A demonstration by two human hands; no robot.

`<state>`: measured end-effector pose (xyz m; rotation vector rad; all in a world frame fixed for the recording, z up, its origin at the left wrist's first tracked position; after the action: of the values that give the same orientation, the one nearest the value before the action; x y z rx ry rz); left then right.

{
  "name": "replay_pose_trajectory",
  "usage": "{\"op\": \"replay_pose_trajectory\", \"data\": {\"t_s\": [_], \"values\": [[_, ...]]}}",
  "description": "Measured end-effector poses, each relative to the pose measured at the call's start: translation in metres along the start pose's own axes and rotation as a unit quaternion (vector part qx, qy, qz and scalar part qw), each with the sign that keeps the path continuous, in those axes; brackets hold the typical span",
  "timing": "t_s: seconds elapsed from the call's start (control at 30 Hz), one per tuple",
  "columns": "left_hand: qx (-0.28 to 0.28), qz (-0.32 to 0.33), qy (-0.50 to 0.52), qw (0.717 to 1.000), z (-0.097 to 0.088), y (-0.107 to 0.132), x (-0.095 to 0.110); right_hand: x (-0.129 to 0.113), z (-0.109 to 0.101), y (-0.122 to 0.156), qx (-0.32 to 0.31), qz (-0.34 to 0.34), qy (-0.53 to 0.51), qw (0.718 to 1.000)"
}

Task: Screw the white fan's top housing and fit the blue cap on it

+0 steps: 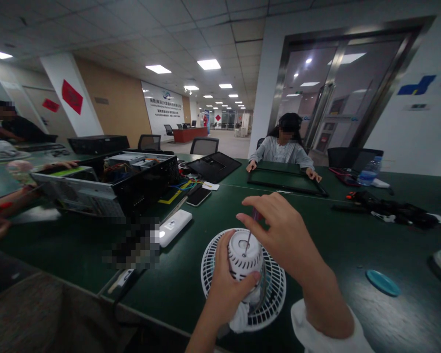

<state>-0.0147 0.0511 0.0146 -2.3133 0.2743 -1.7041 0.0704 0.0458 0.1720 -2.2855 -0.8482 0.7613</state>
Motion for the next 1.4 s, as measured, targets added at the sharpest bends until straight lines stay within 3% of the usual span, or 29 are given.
{"op": "replay_pose_trajectory", "data": {"t_s": [0.2, 0.43, 0.67, 0.87, 1.07, 1.23, 1.4], "values": [[-0.003, 0.002, -0.004, 1.0, 0.0, 0.001, -0.003, 0.002, -0.004, 0.006, -0.061, 0.01, -0.12, 0.991], [-0.002, 0.005, -0.002, 1.0, 0.0, 0.0, -0.002, 0.002, -0.01, 0.005, 0.0, 0.002, 0.036, 0.999], [0.003, 0.011, 0.001, 1.0, -0.001, 0.001, -0.006, -0.008, -0.009, 0.008, -0.036, -0.034, -0.063, 0.997], [0.003, 0.015, -0.007, 1.0, 0.0, 0.0, -0.005, -0.004, -0.009, 0.005, 0.024, -0.015, 0.019, 0.999], [-0.012, 0.012, -0.015, 1.0, 0.001, 0.001, -0.002, -0.004, -0.009, 0.006, -0.031, -0.016, -0.07, 0.997], [-0.01, 0.007, -0.011, 1.0, 0.001, 0.0, -0.006, -0.003, -0.014, 0.007, 0.014, -0.012, 0.018, 1.0], [-0.017, 0.004, -0.018, 1.0, 0.001, 0.001, -0.007, 0.002, -0.013, 0.011, -0.019, 0.012, 0.047, 0.999]]}}
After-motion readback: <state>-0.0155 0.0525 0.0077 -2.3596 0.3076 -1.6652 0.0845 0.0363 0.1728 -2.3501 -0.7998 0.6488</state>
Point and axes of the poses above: each hand's wrist, its own y-axis away from the middle knuckle, its own z-axis out of the palm, x = y × z, the point moved 8 cm from there along -y, towards the middle knuckle, and after that the axes turned 14 degrees about -y, right-handed, at the moved point
